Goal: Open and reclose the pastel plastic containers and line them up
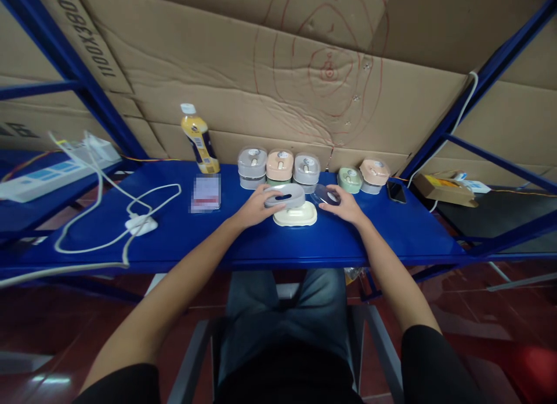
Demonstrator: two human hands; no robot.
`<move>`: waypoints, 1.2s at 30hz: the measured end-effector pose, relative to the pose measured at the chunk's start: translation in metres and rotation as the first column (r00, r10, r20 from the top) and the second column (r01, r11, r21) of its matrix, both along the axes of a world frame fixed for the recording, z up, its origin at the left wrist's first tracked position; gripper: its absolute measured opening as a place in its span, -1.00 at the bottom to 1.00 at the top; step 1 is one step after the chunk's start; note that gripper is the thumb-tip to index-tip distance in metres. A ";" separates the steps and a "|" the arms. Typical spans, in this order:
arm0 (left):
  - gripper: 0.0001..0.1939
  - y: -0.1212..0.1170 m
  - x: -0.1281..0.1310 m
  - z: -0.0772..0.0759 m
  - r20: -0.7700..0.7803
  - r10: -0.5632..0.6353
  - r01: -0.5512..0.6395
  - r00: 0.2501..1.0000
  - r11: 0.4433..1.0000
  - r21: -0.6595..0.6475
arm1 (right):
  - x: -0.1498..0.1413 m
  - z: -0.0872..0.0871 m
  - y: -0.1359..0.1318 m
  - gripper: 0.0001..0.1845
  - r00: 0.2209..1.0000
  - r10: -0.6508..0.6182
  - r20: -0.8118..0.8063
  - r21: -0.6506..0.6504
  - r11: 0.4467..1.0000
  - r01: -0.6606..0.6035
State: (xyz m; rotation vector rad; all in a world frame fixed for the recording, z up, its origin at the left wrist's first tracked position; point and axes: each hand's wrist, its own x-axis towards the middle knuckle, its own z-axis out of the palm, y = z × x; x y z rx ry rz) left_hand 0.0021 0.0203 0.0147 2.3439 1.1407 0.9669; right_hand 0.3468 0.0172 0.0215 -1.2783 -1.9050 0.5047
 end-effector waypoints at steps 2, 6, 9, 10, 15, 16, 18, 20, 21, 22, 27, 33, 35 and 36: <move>-0.34 -0.006 0.006 0.003 0.030 -0.029 0.029 0.999 0.999 0.014 | -0.006 0.010 -0.008 -0.14 0.997 0.064 -0.030 0.045 0.997 -0.063; -0.02 -0.015 0.019 0.002 0.061 -0.038 0.041 0.997 0.997 -0.061 | -0.030 0.028 -0.023 -0.13 0.967 0.246 0.070 0.167 0.953 -0.254; 0.09 -0.016 0.025 -0.005 0.077 -0.064 0.072 0.995 0.991 -0.108 | -0.053 0.030 -0.022 -0.10 0.922 0.325 0.211 0.180 0.914 -0.364; 0.11 -0.015 0.026 -0.007 0.074 -0.075 0.082 0.994 0.991 -0.109 | -0.060 0.028 -0.019 -0.08 0.907 0.342 0.244 0.172 0.906 -0.388; 0.18 -0.011 0.027 -0.014 0.041 -0.076 0.080 0.996 0.991 -0.107 | -0.074 0.016 -0.003 -0.05 0.868 0.394 0.301 0.142 0.882 -0.450; 0.19 -0.011 0.027 -0.014 0.043 -0.074 0.079 0.996 0.990 -0.116 | -0.074 0.014 -0.002 -0.06 0.867 0.394 0.306 0.145 0.880 -0.452; 0.22 -0.011 0.027 -0.013 0.042 -0.073 0.078 0.996 0.989 -0.126 | -0.073 0.013 -0.001 -0.07 0.864 0.388 0.320 0.156 0.878 -0.452; 0.28 -0.012 0.027 -0.012 0.033 -0.076 0.080 0.997 0.989 -0.128 | -0.073 0.014 0.000 -0.08 0.855 0.390 0.342 0.151 0.875 -0.460; 0.30 -0.012 0.027 -0.011 0.029 -0.079 0.082 0.996 0.988 -0.128 | -0.074 0.015 0.000 -0.08 0.846 0.396 0.356 0.140 0.873 -0.467; 0.32 -0.012 0.027 -0.011 0.029 -0.080 0.083 0.996 0.988 -0.128 | -0.075 0.016 0.000 -0.09 0.839 0.402 0.368 0.127 0.872 -0.473; 0.27 -0.011 0.026 -0.012 0.027 -0.085 0.087 0.996 0.990 -0.111 | -0.076 0.016 -0.012 -0.11 0.853 0.344 0.392 0.136 0.896 -0.423; -0.04 -0.007 0.026 -0.020 0.067 -0.108 0.113 0.992 0.990 -0.084 | -0.042 0.016 -0.069 -0.03 0.842 0.122 0.525 0.061 0.982 -0.180; -0.17 -0.006 0.026 -0.021 0.043 -0.091 0.093 0.995 0.994 -0.063 | -0.028 0.019 -0.087 -0.06 0.800 -0.043 0.599 0.039 0.999 0.024; -0.22 -0.006 0.027 -0.021 0.030 -0.082 0.083 0.996 0.995 -0.052 | -0.022 0.021 -0.092 -0.06 0.760 -0.125 0.637 0.038 0.991 0.131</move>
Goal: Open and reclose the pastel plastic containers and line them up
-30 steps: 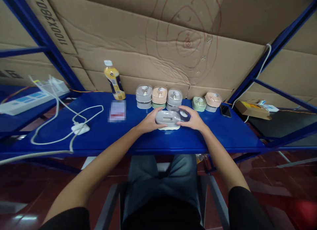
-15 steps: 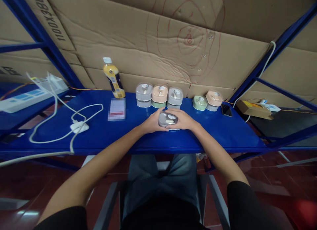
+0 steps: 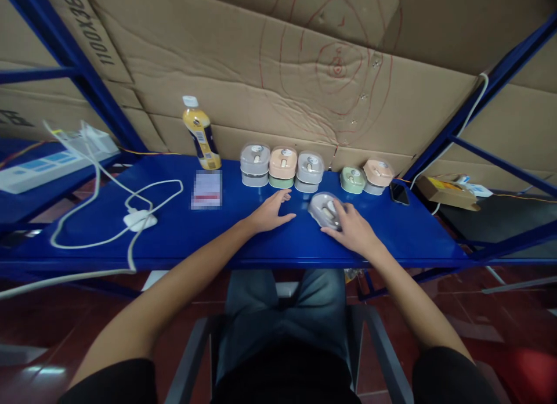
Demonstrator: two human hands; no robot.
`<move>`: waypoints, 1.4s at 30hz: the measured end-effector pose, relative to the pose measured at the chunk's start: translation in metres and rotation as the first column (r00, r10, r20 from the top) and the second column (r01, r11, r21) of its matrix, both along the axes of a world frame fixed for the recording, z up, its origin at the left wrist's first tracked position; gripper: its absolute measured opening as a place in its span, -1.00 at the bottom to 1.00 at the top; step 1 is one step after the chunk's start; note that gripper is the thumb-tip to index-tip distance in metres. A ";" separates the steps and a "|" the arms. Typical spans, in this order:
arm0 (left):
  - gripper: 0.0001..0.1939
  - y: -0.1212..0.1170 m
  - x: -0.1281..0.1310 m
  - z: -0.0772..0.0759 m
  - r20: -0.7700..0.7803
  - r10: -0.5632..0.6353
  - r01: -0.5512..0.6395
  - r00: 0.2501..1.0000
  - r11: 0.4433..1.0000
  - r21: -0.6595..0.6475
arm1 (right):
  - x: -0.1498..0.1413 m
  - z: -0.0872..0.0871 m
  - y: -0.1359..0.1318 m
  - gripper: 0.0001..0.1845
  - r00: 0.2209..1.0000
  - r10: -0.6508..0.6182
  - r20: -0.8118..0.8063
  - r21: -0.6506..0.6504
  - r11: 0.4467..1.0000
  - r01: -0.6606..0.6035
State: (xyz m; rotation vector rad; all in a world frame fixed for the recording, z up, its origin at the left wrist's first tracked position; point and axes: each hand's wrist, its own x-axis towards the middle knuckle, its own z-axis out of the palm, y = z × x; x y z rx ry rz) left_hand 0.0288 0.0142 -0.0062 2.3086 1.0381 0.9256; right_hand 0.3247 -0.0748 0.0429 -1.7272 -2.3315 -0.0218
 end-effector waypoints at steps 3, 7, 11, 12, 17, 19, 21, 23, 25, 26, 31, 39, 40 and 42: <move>-0.31 0.000 0.001 0.001 -0.025 0.010 -0.010 1.000 1.000 0.021 | 0.010 0.006 0.002 -0.04 0.967 -0.235 0.102 -0.005 0.971 0.237; -0.35 -0.001 0.002 0.003 -0.042 0.001 0.000 0.999 1.000 0.009 | 0.007 0.011 0.038 -0.16 0.942 -0.324 0.086 -0.012 0.945 0.326; -0.38 -0.003 0.001 0.005 -0.056 -0.013 0.013 0.998 1.000 0.002 | -0.005 0.018 0.068 -0.37 0.939 -0.343 0.001 0.106 0.934 0.341; -0.39 -0.003 0.001 0.005 -0.062 -0.011 0.011 0.998 1.000 -0.003 | -0.009 0.019 0.071 -0.41 0.939 -0.344 -0.013 0.145 0.928 0.342; -0.41 -0.003 0.000 0.005 -0.063 -0.017 0.018 0.998 1.000 0.009 | -0.038 0.024 0.081 -0.44 0.971 -0.211 -0.110 0.330 0.914 0.236; -0.42 -0.002 0.000 0.005 -0.052 -0.023 0.024 0.998 1.000 0.020 | -0.057 0.024 0.091 -0.31 0.976 -0.153 -0.155 0.365 0.909 0.201; -0.44 -0.002 0.000 0.004 -0.048 -0.025 0.026 0.999 0.999 0.027 | -0.077 0.024 0.104 -0.12 0.962 -0.190 -0.195 0.326 0.913 0.246; -0.46 -0.001 -0.001 0.004 -0.050 -0.027 0.029 0.998 0.999 0.034 | -0.096 0.025 0.118 0.00 0.934 -0.273 -0.232 0.255 0.909 0.329; -0.47 -0.001 -0.001 0.003 -0.049 -0.029 0.031 0.998 0.999 0.042 | -0.110 0.025 0.130 0.03 0.904 -0.344 -0.255 0.202 0.895 0.397; -0.47 0.000 -0.001 0.003 -0.045 -0.032 0.034 0.998 0.998 0.045 | -0.114 0.025 0.134 0.01 0.893 -0.365 -0.263 0.189 0.888 0.419; -0.48 0.001 -0.001 0.001 -0.009 -0.033 0.033 0.999 0.999 0.033 | -0.107 0.025 0.136 -0.13 0.869 -0.376 -0.321 0.177 0.878 0.445; -0.26 0.003 -0.002 0.008 0.411 -0.023 0.074 0.911 0.991 -0.109 | -0.037 0.040 0.098 -0.09 0.828 0.046 -0.558 0.190 0.979 0.073; -0.21 0.005 -0.003 0.009 0.473 -0.028 0.104 0.881 0.985 -0.136 | -0.029 0.039 0.091 -0.10 0.809 0.155 -0.567 0.157 0.984 -0.078; -0.09 0.008 -0.005 0.010 0.528 -0.037 0.154 0.848 0.972 -0.180 | -0.017 0.033 0.078 -0.10 0.753 0.312 -0.579 0.055 0.937 -0.346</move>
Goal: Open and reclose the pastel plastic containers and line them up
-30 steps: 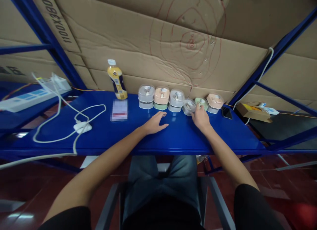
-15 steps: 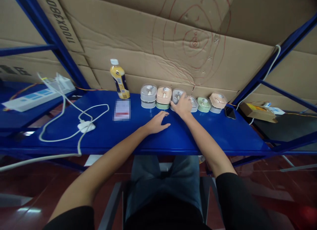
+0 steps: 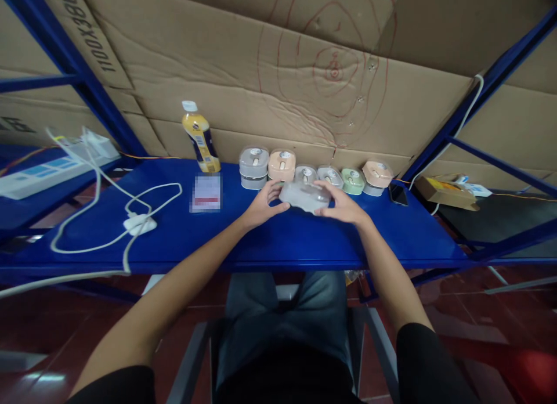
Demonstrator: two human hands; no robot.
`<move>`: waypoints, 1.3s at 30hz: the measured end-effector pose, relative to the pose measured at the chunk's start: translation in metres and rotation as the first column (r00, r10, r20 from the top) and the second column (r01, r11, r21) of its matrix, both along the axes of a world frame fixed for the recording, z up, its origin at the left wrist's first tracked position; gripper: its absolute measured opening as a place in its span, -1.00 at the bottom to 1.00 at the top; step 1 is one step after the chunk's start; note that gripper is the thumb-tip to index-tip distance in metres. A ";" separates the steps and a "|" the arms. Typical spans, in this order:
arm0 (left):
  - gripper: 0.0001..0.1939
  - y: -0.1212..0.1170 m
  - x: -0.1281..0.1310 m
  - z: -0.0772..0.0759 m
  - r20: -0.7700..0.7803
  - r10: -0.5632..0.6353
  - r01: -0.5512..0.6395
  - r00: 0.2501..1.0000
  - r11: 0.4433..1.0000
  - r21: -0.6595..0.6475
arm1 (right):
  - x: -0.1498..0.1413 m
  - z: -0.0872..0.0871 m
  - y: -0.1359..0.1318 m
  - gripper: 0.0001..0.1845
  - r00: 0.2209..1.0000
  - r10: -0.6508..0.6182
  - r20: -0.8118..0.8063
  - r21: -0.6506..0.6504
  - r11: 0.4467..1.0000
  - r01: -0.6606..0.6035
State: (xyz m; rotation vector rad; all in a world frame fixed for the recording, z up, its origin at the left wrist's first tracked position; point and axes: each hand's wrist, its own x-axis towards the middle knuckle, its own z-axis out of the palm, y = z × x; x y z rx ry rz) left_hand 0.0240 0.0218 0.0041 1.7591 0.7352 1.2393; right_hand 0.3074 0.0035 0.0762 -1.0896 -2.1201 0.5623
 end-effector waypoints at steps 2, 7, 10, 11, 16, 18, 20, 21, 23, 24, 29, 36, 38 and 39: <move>0.01 0.000 -0.002 0.000 -0.043 -0.053 0.051 0.998 0.998 -0.034 | 0.005 -0.010 -0.008 -0.06 0.984 0.175 0.036 -0.085 0.981 -0.172; 0.13 -0.008 -0.003 0.001 -0.384 -0.046 0.069 0.922 0.996 0.047 | -0.001 -0.031 -0.011 0.13 0.946 0.288 0.151 -0.103 0.956 -0.275; 0.15 -0.012 -0.001 0.003 -0.452 0.027 0.029 0.891 0.993 0.117 | -0.015 -0.029 -0.013 0.21 0.949 0.212 0.232 -0.066 0.977 -0.202; 0.15 -0.013 0.000 0.003 -0.458 0.038 0.024 0.888 0.991 0.128 | -0.020 -0.028 -0.015 0.21 0.952 0.178 0.251 -0.039 0.984 -0.173; 0.18 -0.013 0.001 0.002 -0.483 0.054 0.025 0.874 0.987 0.156 | -0.039 -0.025 -0.022 -0.05 0.969 0.076 0.234 0.069 0.993 -0.095; 0.21 -0.014 0.001 0.001 -0.490 0.058 0.027 0.870 0.986 0.164 | -0.033 -0.028 -0.019 -0.12 0.989 0.068 0.133 0.080 0.994 -0.080; 0.19 -0.015 0.001 0.000 -0.499 0.070 0.034 0.864 0.980 0.196 | -0.019 -0.031 -0.012 -0.19 0.999 0.047 0.001 0.063 0.997 -0.047; 0.12 -0.015 0.001 0.000 -0.509 0.073 0.046 0.858 0.975 0.216 | -0.011 -0.033 -0.009 -0.22 0.998 0.018 -0.058 0.047 0.999 -0.015; -0.17 -0.016 0.001 0.000 -0.534 0.068 0.080 0.843 0.965 0.250 | 0.003 -0.036 -0.001 -0.25 0.988 -0.071 -0.135 0.011 0.997 0.073; -0.32 -0.017 0.001 0.000 -0.547 0.061 0.099 0.835 0.961 0.258 | 0.008 -0.037 0.002 -0.25 0.980 -0.124 -0.153 -0.003 0.992 0.125; -0.57 -0.018 0.000 0.005 -0.560 0.105 0.066 0.822 0.959 0.276 | 0.017 -0.039 0.008 -0.30 0.956 -0.259 -0.139 -0.005 0.965 0.261; -0.54 0.004 -0.027 0.009 -0.489 0.321 -0.165 0.811 0.927 0.336 | 0.024 -0.036 0.010 -0.27 0.950 -0.290 -0.119 0.060 0.953 0.299; -0.55 0.009 -0.033 0.007 -0.535 0.317 -0.159 0.783 0.934 0.321 | 0.026 -0.036 0.011 -0.25 0.947 -0.297 -0.123 0.037 0.952 0.304; -0.57 0.011 -0.034 0.006 -0.553 0.316 -0.156 0.771 0.936 0.317 | 0.027 -0.036 0.011 -0.24 0.945 -0.302 -0.126 0.027 0.951 0.308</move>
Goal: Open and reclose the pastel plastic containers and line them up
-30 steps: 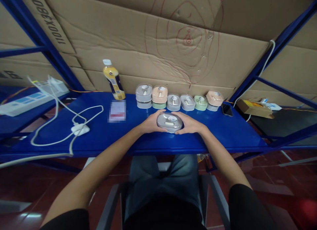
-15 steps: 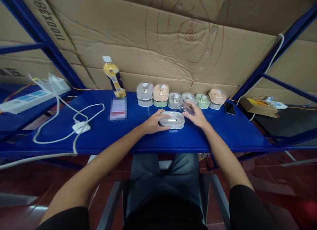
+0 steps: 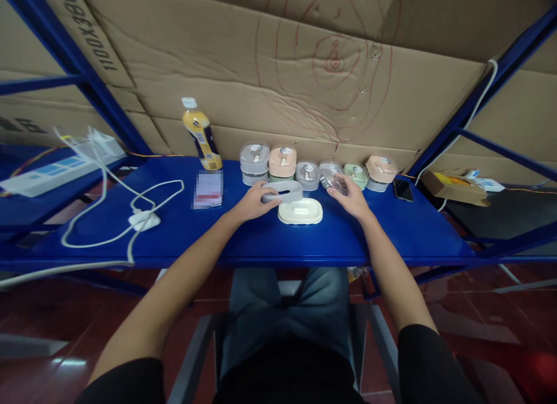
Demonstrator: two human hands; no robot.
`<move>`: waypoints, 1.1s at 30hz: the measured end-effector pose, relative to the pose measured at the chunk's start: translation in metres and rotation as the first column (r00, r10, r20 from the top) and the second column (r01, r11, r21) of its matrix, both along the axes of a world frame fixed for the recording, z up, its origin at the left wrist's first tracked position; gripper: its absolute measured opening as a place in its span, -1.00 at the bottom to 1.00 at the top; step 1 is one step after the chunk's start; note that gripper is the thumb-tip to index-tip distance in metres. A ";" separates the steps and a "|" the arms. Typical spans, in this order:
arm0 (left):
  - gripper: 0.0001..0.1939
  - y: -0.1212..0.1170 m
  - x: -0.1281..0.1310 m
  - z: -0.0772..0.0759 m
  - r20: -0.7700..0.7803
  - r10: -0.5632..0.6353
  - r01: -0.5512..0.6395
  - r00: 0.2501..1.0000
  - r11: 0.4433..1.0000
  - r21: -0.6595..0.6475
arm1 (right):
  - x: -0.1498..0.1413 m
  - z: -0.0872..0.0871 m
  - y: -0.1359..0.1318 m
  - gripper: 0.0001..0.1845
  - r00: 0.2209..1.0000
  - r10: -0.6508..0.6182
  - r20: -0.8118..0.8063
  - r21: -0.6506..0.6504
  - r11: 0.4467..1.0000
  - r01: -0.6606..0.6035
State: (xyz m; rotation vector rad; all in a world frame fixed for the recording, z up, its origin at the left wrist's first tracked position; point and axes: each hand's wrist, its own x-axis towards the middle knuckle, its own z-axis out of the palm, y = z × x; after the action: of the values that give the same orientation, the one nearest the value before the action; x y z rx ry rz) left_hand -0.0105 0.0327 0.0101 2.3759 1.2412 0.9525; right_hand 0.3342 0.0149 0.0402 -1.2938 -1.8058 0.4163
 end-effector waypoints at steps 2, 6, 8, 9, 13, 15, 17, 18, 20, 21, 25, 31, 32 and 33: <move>-0.58 0.002 -0.001 -0.002 -0.019 0.009 -0.009 1.000 1.000 -0.003 | 0.000 -0.001 0.001 -0.24 1.000 -0.006 -0.006 -0.018 1.000 0.005; -0.57 0.001 0.000 -0.003 0.005 0.013 -0.013 1.000 1.000 0.017 | -0.002 -0.003 -0.001 -0.26 1.000 -0.002 0.004 -0.048 0.999 0.003; -0.56 -0.002 0.003 -0.001 0.043 -0.017 0.015 0.999 0.999 0.035 | -0.004 -0.002 -0.003 -0.25 1.000 0.021 0.007 -0.041 0.999 -0.020; -0.54 -0.004 0.005 0.001 0.062 -0.040 0.037 0.997 0.998 0.043 | -0.005 -0.001 -0.005 -0.24 0.999 0.051 0.008 -0.029 0.998 -0.051; -0.20 -0.018 0.022 0.006 0.114 -0.091 0.089 0.989 0.996 0.019 | -0.015 0.007 -0.015 -0.17 0.968 0.243 0.067 0.049 0.968 -0.246; -0.04 -0.024 0.031 0.006 0.123 -0.104 0.108 0.987 0.994 -0.025 | -0.025 0.009 -0.020 -0.15 0.940 0.319 0.119 0.065 0.943 -0.328; 0.04 -0.027 0.037 0.004 0.138 -0.137 0.148 0.981 0.987 -0.070 | -0.037 0.009 -0.022 -0.15 0.915 0.368 0.165 0.058 0.922 -0.382; 0.06 -0.028 0.039 0.003 0.147 -0.148 0.163 0.978 0.983 -0.089 | -0.042 0.008 -0.022 -0.14 0.906 0.381 0.184 0.052 0.917 -0.397; 0.06 -0.027 0.040 0.000 0.157 -0.149 0.168 0.976 0.979 -0.117 | -0.051 0.006 -0.022 -0.13 0.895 0.392 0.210 0.044 0.911 -0.410; 0.05 -0.027 0.040 -0.001 0.156 -0.144 0.164 0.977 0.979 -0.123 | -0.054 0.005 -0.021 -0.13 0.893 0.394 0.217 0.045 0.910 -0.412; 0.10 -0.023 0.038 -0.004 0.114 -0.161 0.174 0.980 0.978 -0.114 | -0.056 0.003 -0.017 -0.12 0.887 0.402 0.226 0.029 0.908 -0.419; 0.19 -0.020 0.039 -0.011 0.053 -0.186 0.190 0.981 0.977 -0.092 | -0.054 0.007 -0.017 -0.13 0.869 0.418 0.264 0.005 0.900 -0.435; 0.19 -0.020 0.039 -0.013 0.040 -0.190 0.193 0.981 0.978 -0.083 | -0.054 0.008 -0.017 -0.14 0.869 0.417 0.266 0.002 0.901 -0.433; 0.19 -0.019 0.040 -0.014 0.027 -0.194 0.196 0.981 0.978 -0.075 | -0.055 0.008 -0.018 -0.15 0.871 0.413 0.267 -0.005 0.904 -0.427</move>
State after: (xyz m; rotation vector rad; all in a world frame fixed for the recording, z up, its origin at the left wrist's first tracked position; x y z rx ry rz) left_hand 0.0293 0.0133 -0.0041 2.3692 0.9962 0.8488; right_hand 0.2794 -0.0027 0.0483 -0.9419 -2.3206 0.4416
